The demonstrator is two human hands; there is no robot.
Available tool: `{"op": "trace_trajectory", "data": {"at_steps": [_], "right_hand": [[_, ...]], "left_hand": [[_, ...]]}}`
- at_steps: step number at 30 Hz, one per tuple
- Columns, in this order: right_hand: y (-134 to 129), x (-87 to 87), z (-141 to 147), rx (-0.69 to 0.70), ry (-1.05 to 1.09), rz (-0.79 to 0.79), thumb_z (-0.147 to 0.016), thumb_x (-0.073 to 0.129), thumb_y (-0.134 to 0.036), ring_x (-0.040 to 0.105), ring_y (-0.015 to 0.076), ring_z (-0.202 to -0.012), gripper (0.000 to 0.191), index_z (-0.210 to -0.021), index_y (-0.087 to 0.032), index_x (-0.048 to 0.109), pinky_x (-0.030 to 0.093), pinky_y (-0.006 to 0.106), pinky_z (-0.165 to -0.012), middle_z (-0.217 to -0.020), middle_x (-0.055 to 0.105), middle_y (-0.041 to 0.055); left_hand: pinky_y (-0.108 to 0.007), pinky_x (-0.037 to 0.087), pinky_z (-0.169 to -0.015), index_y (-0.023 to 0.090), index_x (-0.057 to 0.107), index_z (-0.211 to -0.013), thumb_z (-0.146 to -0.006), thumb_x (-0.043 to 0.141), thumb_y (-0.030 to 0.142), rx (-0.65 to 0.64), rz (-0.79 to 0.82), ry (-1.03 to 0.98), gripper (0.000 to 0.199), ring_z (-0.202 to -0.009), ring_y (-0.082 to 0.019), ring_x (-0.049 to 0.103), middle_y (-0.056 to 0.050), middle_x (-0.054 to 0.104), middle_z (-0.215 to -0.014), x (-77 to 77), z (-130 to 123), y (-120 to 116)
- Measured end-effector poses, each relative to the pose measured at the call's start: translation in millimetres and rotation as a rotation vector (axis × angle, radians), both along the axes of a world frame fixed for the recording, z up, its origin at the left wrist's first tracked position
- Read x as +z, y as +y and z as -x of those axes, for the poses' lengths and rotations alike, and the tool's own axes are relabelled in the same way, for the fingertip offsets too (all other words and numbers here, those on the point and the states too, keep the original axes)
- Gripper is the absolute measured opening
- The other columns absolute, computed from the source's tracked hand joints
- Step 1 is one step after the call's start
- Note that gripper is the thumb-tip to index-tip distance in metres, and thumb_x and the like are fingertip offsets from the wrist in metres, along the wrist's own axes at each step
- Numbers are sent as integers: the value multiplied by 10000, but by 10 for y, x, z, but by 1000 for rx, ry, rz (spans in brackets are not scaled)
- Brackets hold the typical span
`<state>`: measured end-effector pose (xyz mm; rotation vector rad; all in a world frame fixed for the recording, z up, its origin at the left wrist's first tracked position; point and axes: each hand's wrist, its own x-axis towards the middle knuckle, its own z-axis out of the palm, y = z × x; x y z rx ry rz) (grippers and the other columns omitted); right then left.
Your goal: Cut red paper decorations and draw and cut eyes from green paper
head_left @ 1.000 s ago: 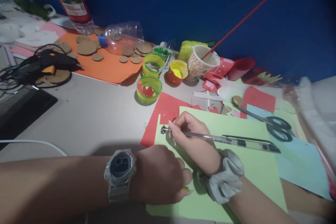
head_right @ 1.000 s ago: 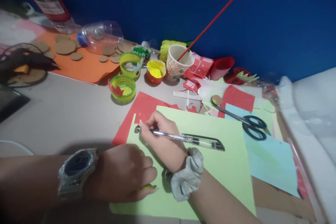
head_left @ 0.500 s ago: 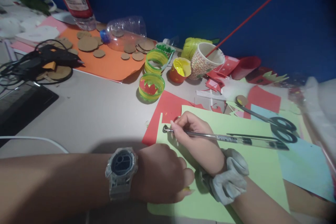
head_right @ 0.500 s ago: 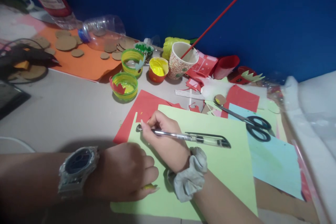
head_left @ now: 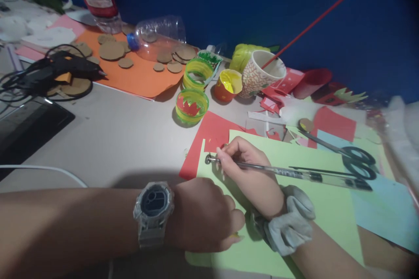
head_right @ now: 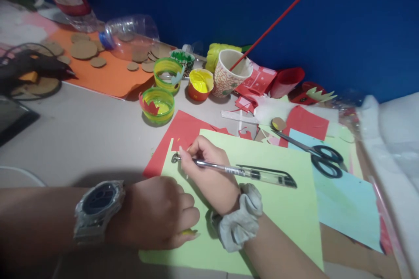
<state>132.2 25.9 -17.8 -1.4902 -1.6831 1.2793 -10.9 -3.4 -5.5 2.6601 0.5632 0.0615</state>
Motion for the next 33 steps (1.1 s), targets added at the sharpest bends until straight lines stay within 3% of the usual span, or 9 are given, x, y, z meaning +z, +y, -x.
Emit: {"op": "trace_trajectory", "data": {"at_steps": [21, 28, 33], "right_hand": [[11, 15, -3, -18, 91, 25, -843, 578, -382, 520, 104, -526, 271, -691, -214, 429, 431, 238, -512, -596, 531, -48], [9, 12, -19, -127, 212, -24, -883, 530, -338, 459, 78, -434, 267, -672, -206, 434, 397, 205, -430, -537, 524, -55], [22, 33, -84, -222, 253, -38, -900, 492, -330, 411, 60, -388, 290, -653, -204, 409, 329, 194, -369, -557, 510, -61]], "left_hand": [[-312, 283, -389, 169, 579, -785, -887, 486, 347, -8, 8, -37, 225, -490, -164, 550, -10, 602, -635, -14, 3, -6], [-300, 315, -386, 173, 584, -804, -868, 515, 377, -23, 30, 27, 225, -507, -175, 567, -6, 614, -665, 50, 0, 17], [-293, 356, -441, 176, 555, -755, -877, 488, 364, 11, -32, -28, 234, -511, -166, 542, -5, 590, -643, -1, 21, -20]]}}
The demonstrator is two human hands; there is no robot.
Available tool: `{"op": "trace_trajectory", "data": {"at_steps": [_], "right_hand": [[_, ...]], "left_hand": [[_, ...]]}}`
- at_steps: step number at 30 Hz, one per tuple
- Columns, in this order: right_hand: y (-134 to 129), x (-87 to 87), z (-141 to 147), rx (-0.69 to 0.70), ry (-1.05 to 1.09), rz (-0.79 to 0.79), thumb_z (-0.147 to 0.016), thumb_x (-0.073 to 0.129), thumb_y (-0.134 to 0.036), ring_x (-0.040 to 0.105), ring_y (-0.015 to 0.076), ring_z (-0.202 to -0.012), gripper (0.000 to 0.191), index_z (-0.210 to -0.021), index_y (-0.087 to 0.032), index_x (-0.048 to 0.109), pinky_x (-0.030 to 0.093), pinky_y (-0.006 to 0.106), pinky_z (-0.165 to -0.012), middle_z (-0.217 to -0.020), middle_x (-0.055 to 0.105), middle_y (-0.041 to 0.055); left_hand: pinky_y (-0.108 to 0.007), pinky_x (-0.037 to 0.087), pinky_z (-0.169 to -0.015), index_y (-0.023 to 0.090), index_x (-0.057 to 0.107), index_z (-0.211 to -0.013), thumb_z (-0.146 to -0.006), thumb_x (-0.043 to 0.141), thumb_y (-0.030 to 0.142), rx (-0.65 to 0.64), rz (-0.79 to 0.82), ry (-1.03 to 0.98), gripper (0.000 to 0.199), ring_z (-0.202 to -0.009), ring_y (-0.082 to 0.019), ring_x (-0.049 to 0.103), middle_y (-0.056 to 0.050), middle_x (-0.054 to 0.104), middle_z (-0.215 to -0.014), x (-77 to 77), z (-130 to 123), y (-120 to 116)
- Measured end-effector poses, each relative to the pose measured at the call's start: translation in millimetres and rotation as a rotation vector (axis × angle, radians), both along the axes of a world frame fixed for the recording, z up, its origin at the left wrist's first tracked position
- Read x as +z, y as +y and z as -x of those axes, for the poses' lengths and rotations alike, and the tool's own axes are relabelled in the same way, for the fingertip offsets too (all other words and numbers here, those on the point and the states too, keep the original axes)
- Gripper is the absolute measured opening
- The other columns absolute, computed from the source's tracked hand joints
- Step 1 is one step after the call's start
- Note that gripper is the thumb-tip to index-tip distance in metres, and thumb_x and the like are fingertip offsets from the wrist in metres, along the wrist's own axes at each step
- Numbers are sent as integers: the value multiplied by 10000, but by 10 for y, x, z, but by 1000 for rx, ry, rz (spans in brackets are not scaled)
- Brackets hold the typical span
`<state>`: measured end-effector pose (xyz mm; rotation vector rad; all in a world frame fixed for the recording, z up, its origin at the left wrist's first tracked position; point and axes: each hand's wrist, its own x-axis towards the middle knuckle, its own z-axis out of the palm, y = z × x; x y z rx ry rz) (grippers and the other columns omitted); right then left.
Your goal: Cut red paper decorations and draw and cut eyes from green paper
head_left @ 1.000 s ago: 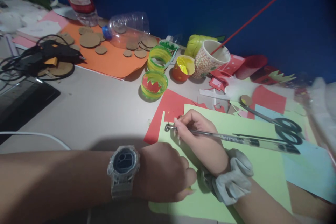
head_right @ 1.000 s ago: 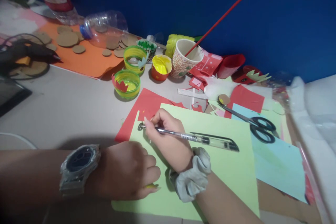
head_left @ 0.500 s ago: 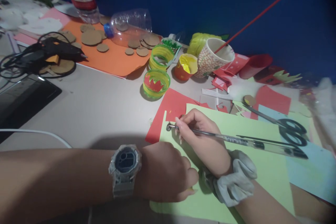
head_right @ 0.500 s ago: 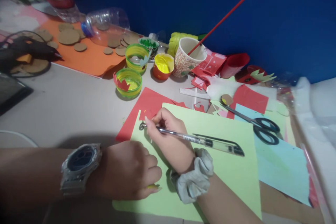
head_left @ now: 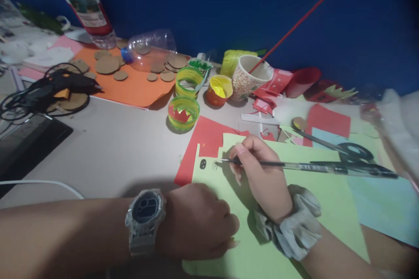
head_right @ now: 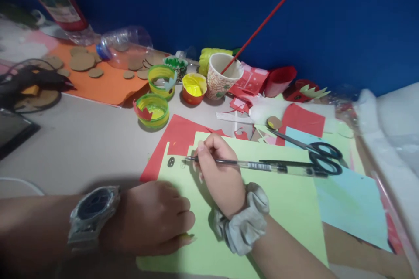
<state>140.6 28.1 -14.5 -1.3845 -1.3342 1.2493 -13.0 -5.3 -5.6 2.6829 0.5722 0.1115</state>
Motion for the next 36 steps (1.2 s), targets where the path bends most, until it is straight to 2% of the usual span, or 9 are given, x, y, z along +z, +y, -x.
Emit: {"op": "trace_trajectory", "data": {"at_steps": [2, 7, 13, 18, 29, 36], "right_hand": [[1, 13, -29, 7, -7, 20, -894, 500, -352, 407, 60, -391, 291, -659, -205, 411, 337, 196, -382, -554, 502, -65], [-1, 31, -58, 141, -82, 36, -830, 600, -341, 477, 86, -520, 216, -736, -217, 450, 396, 210, -492, -624, 513, -60], [15, 19, -112, 234, -233, 18, -891, 472, -281, 387, 87, -480, 266, -663, -214, 354, 325, 220, -478, -535, 393, -71], [27, 13, -120, 235, -286, -4, -888, 468, -285, 382, 94, -479, 269, -660, -216, 343, 311, 230, -480, -521, 381, -70], [48, -4, -100, 238, -247, -30, -890, 459, -278, 362, 92, -485, 274, -651, -216, 340, 313, 218, -472, -535, 363, -71], [49, 5, -93, 282, -243, -23, -876, 486, -276, 391, 90, -514, 252, -660, -209, 373, 332, 216, -495, -577, 420, -62]], "left_hand": [[-293, 362, -470, 179, 537, -744, -890, 461, 359, 15, -20, -31, 243, -529, -163, 533, 1, 579, -646, -31, 10, -18], [-302, 324, -496, 177, 519, -737, -876, 485, 319, -21, -4, -43, 201, -579, -146, 496, 6, 576, -691, -26, 13, -9], [-322, 304, -494, 182, 524, -728, -862, 500, 323, -9, 14, -27, 196, -596, -145, 483, 12, 572, -709, 11, 0, 1], [-322, 294, -488, 186, 513, -733, -863, 495, 318, -3, 18, -26, 185, -589, -148, 492, 13, 575, -715, -3, 7, -7], [-307, 321, -513, 186, 501, -745, -879, 476, 339, -15, -9, 3, 205, -585, -140, 504, 18, 581, -713, -8, 23, -11], [-302, 365, -525, 182, 507, -732, -889, 459, 361, -6, -34, 0, 243, -567, -149, 530, 8, 584, -686, 12, 26, 7]]}}
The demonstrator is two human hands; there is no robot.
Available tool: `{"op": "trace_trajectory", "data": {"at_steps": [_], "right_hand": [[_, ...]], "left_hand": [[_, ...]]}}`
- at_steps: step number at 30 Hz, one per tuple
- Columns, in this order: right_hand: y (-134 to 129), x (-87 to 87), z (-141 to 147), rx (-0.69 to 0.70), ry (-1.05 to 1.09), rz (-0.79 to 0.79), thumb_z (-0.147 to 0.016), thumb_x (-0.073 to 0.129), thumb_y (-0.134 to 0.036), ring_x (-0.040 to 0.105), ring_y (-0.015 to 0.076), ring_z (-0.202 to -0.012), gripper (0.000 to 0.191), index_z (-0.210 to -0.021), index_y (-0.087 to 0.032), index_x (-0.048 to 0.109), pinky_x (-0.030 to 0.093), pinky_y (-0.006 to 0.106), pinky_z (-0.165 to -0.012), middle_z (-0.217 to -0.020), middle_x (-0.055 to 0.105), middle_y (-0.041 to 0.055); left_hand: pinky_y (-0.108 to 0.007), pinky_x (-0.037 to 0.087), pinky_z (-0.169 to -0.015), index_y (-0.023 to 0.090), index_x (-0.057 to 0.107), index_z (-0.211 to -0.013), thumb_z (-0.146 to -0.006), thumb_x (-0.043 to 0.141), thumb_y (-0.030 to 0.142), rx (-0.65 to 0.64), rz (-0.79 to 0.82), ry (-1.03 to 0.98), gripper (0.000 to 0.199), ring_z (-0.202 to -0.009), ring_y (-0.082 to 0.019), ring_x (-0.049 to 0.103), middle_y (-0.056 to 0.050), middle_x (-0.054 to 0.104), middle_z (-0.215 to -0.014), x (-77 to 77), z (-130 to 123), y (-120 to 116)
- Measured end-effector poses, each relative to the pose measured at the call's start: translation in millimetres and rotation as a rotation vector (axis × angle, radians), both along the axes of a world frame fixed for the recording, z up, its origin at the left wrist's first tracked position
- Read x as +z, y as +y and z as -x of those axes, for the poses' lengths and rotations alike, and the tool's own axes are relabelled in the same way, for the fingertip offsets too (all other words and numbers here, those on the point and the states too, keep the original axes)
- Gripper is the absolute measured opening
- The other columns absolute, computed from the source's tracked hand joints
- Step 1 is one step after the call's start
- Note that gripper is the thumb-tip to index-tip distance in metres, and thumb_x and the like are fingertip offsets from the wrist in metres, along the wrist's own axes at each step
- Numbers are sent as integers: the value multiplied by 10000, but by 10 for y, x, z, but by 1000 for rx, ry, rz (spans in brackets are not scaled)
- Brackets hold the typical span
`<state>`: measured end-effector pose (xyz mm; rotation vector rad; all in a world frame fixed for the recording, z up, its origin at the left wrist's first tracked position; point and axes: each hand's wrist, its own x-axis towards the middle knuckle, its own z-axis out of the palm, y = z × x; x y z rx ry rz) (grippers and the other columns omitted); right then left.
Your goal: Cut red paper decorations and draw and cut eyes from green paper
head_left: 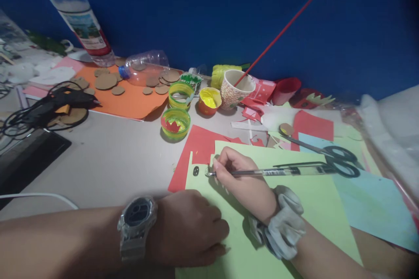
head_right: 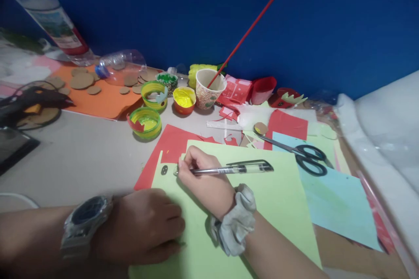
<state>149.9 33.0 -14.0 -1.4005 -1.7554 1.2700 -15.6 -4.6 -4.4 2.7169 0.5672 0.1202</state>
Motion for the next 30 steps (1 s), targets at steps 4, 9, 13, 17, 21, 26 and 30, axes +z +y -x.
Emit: {"op": "trace_trajectory", "data": {"at_steps": [4, 9, 13, 17, 21, 26, 30], "right_hand": [[-8, 2, 4, -37, -17, 30, -884, 474, -301, 399, 92, -475, 260, -660, -213, 375, 328, 218, -471, -532, 401, -68], [-8, 0, 8, -31, 8, 64, -888, 472, -315, 407, 92, -461, 274, -657, -213, 366, 342, 220, -464, -535, 437, -63], [-14, -23, 0, -31, 13, 74, -893, 474, -330, 406, 92, -465, 279, -663, -214, 365, 343, 219, -461, -541, 446, -61], [-19, -36, -8, -36, 19, 87, -899, 466, -339, 410, 92, -469, 278, -672, -214, 367, 344, 219, -466, -542, 447, -61], [-19, -38, -10, -42, 28, 87, -892, 480, -333, 412, 91, -469, 282, -665, -214, 364, 344, 221, -470, -538, 441, -62], [-16, -41, -9, -50, 25, 82, -882, 492, -355, 428, 95, -479, 277, -670, -211, 385, 352, 227, -471, -564, 475, -49], [-13, -35, -11, -58, 33, 93, -888, 483, -365, 422, 92, -464, 284, -673, -215, 373, 355, 225, -467, -552, 457, -58]], "left_hand": [[-307, 373, -519, 182, 508, -717, -899, 443, 351, 12, -11, -19, 257, -549, -144, 529, 5, 580, -667, 6, -3, -2], [-299, 381, -527, 180, 507, -723, -892, 463, 360, 14, -23, -43, 251, -547, -141, 525, 3, 582, -662, -2, -4, -5], [-306, 390, -523, 179, 521, -727, -886, 470, 362, 12, -30, -33, 247, -550, -148, 535, 8, 587, -662, 2, 1, 1], [-315, 399, -517, 185, 524, -738, -891, 462, 354, 22, -38, -43, 237, -554, -149, 533, 12, 586, -667, 10, 8, -4], [-312, 402, -514, 186, 514, -726, -886, 473, 364, 19, -24, -42, 243, -540, -147, 524, 12, 579, -653, 5, 8, -14], [-298, 397, -532, 182, 513, -744, -885, 475, 370, 20, -17, -44, 239, -550, -147, 538, 10, 589, -661, -18, 5, -24], [-299, 392, -528, 180, 522, -747, -885, 479, 363, 11, -10, -30, 233, -549, -148, 537, 8, 594, -667, -14, 10, -15]]}}
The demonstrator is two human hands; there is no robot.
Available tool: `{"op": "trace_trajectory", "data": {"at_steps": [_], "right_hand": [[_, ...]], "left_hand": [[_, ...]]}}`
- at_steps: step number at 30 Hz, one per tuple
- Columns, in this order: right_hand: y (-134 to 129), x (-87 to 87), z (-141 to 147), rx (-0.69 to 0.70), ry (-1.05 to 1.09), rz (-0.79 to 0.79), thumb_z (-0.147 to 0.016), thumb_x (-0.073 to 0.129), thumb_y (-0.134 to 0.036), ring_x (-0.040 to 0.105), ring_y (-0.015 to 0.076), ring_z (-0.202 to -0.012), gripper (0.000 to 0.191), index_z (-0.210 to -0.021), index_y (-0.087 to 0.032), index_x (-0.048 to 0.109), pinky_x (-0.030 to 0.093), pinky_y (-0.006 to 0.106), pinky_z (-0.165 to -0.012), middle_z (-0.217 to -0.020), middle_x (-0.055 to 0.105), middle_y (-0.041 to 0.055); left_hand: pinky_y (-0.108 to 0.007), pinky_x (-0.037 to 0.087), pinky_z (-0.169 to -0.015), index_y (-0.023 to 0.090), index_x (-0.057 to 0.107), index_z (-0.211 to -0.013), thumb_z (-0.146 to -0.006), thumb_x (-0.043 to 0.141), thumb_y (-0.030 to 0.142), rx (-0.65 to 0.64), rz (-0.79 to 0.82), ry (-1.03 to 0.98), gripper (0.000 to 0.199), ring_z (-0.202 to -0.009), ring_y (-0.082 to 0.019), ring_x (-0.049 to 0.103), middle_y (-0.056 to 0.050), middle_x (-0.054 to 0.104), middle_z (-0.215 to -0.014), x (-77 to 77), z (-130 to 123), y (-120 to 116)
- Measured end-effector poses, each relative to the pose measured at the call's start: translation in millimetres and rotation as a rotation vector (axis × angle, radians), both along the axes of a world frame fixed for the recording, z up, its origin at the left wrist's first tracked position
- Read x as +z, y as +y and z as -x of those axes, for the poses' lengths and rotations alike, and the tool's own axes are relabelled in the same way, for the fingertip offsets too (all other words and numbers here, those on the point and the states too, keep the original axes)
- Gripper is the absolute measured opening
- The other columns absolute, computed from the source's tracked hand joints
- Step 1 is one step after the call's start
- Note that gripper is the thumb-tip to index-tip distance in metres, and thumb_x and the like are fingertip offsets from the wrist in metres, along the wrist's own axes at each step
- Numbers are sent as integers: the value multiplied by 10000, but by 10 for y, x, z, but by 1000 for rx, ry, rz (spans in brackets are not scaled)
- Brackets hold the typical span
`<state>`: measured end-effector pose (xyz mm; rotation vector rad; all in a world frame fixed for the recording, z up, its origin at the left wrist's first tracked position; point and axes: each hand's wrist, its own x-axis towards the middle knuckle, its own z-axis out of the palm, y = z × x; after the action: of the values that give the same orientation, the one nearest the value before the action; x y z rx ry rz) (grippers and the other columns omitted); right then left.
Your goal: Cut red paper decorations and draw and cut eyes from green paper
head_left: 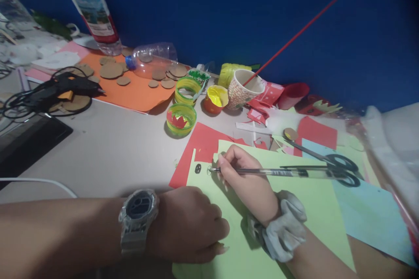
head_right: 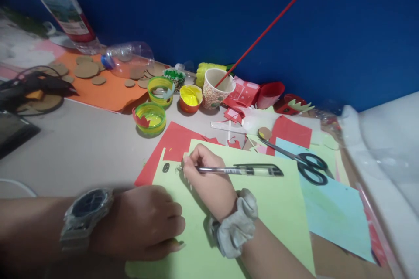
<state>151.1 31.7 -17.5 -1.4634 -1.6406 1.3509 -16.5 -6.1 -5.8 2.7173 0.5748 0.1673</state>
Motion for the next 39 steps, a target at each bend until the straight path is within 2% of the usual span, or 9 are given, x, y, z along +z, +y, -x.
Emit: {"op": "trace_trajectory", "data": {"at_steps": [10, 39], "right_hand": [[3, 10, 1, 48, -18, -5, -895, 478, -325, 424, 95, -487, 270, -677, -215, 364, 356, 226, -477, -560, 455, -57], [14, 26, -1, 32, -5, -15, -898, 473, -324, 413, 85, -466, 275, -671, -215, 364, 358, 206, -462, -537, 444, -66]], "left_hand": [[-307, 388, -510, 182, 531, -749, -881, 484, 371, 8, -2, 2, 235, -550, -155, 535, 13, 586, -667, 6, -8, 2], [-311, 363, -509, 188, 497, -754, -906, 435, 368, -6, 2, -7, 244, -554, -148, 523, 10, 580, -686, -13, 5, -4]]}}
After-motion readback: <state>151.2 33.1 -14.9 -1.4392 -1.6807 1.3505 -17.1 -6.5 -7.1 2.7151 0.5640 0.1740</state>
